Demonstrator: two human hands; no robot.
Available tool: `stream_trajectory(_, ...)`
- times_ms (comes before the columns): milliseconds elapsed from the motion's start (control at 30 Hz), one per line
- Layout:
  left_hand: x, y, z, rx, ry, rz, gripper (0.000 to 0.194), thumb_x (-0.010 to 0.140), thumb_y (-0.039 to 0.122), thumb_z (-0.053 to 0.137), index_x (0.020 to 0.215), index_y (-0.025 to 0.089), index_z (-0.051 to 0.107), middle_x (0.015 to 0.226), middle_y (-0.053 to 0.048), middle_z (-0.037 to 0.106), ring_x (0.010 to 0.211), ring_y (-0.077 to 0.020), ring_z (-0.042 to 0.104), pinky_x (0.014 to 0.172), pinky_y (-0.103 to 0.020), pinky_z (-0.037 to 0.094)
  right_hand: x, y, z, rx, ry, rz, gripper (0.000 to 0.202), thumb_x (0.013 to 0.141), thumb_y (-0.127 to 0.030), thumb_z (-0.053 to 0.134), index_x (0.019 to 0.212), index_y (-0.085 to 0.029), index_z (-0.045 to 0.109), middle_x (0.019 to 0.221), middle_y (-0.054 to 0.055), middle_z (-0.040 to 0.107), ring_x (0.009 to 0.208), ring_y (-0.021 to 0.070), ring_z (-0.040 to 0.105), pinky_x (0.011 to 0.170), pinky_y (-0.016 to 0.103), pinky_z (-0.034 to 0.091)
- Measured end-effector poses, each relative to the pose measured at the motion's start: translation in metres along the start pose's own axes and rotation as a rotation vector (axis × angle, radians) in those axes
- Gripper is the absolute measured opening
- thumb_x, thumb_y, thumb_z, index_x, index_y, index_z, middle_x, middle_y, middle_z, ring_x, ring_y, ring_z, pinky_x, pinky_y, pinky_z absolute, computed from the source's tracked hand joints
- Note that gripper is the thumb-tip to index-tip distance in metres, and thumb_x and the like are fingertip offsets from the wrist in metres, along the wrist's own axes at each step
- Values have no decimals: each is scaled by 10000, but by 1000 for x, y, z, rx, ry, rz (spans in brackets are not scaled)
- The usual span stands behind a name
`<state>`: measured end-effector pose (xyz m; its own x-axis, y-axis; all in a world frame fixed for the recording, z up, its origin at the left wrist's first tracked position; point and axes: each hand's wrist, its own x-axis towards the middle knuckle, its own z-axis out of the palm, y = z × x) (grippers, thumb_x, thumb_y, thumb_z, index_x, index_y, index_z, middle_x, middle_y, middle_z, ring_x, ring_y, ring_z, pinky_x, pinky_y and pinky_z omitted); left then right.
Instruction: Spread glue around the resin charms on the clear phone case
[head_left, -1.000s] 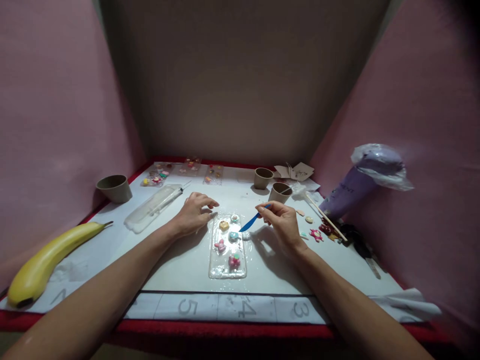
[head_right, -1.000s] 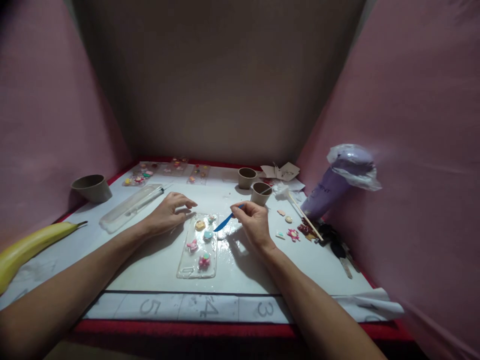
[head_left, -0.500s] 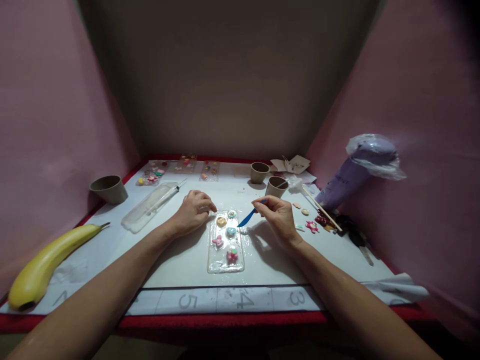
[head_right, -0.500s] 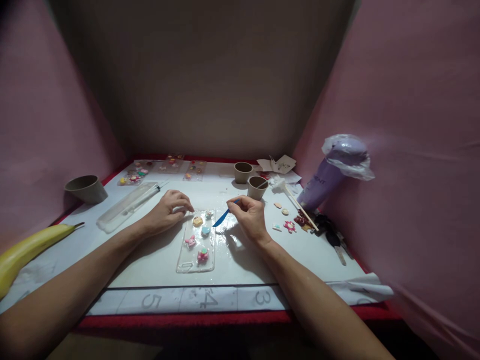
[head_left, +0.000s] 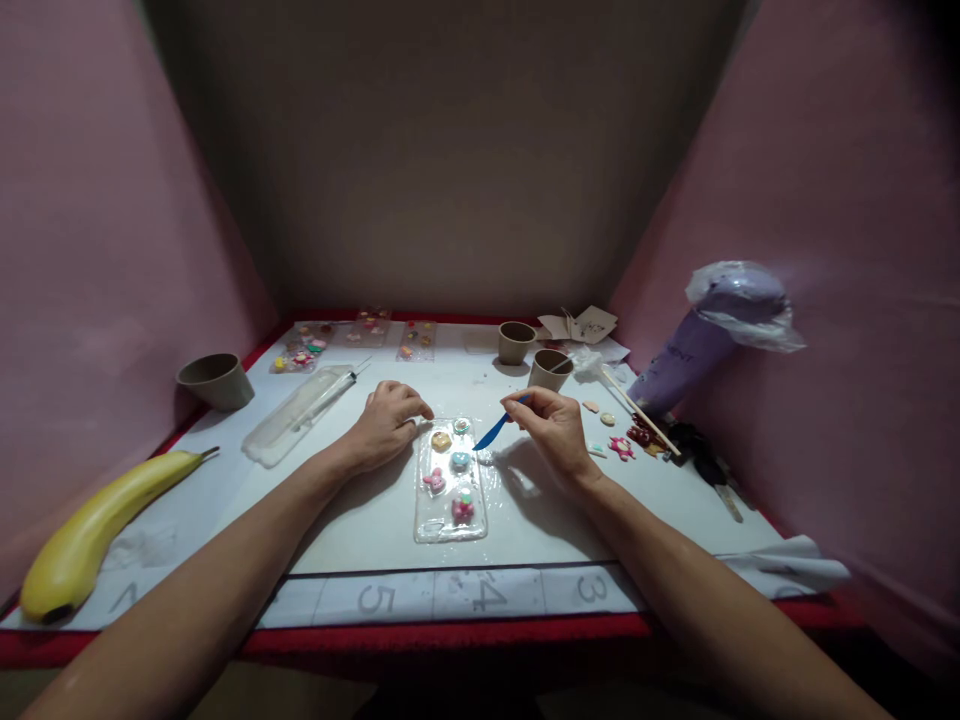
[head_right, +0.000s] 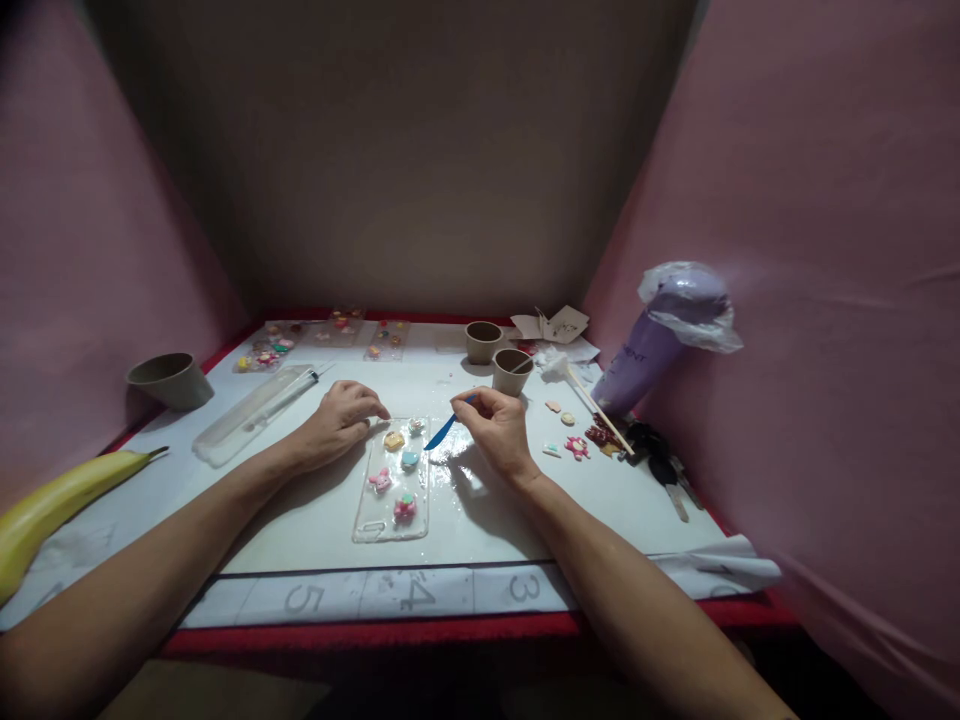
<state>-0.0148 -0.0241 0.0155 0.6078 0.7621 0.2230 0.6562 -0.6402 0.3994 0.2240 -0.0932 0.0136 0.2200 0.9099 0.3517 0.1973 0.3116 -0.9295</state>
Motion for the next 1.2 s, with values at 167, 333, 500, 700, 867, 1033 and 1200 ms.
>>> stream_trajectory(167,-2,0,2,62,28,37,261,816,140,466,919,239,685,1051,-59,598,1104,-271,389,979,-475,325,0,0,-1,-20,-6,-3,132,753,-299,659,724,-179,706,668,18,659,620,140,567,572,270,408)
stream_trajectory(333,-2,3,2,153,59,72,253,833,147,476,916,246,693,1068,-66,596,1126,-286,375,983,-489,310,0,1,-2,-22,-10,-6,131,759,-299,659,728,-181,705,680,19,658,625,141,569,570,272,405)
stream_trajectory(500,-2,5,4,184,71,73,283,820,113,468,920,240,700,1075,-70,597,1141,-288,362,994,-500,305,0,0,-2,-33,-11,-16,126,757,-289,652,720,-183,707,665,16,655,622,140,559,572,275,406)
stream_trajectory(700,0,5,5,168,78,58,293,802,98,466,905,220,711,1067,-81,609,1122,-289,374,991,-503,313,-1,-2,-2,-17,-12,-13,120,758,-288,651,729,-185,706,654,12,649,611,137,553,570,275,402)
stream_trajectory(867,2,4,6,163,82,37,295,803,106,472,901,238,718,1068,-70,618,1130,-290,379,989,-502,311,-1,-2,-2,-22,-7,-15,124,756,-292,651,720,-185,701,680,18,660,619,140,564,574,277,414)
stream_trajectory(1033,2,3,7,153,94,30,280,836,146,473,912,246,724,1074,-68,617,1124,-289,379,985,-498,309,0,-2,-1,-29,1,-16,125,751,-291,653,716,-182,703,657,13,652,609,138,559,565,271,406)
stream_trajectory(1200,2,1,6,146,99,23,297,844,145,461,940,247,723,1064,-67,619,1105,-281,381,980,-491,317,0,-3,-1,-22,-5,-32,134,762,-298,648,719,-184,705,655,13,650,610,137,547,562,271,394)
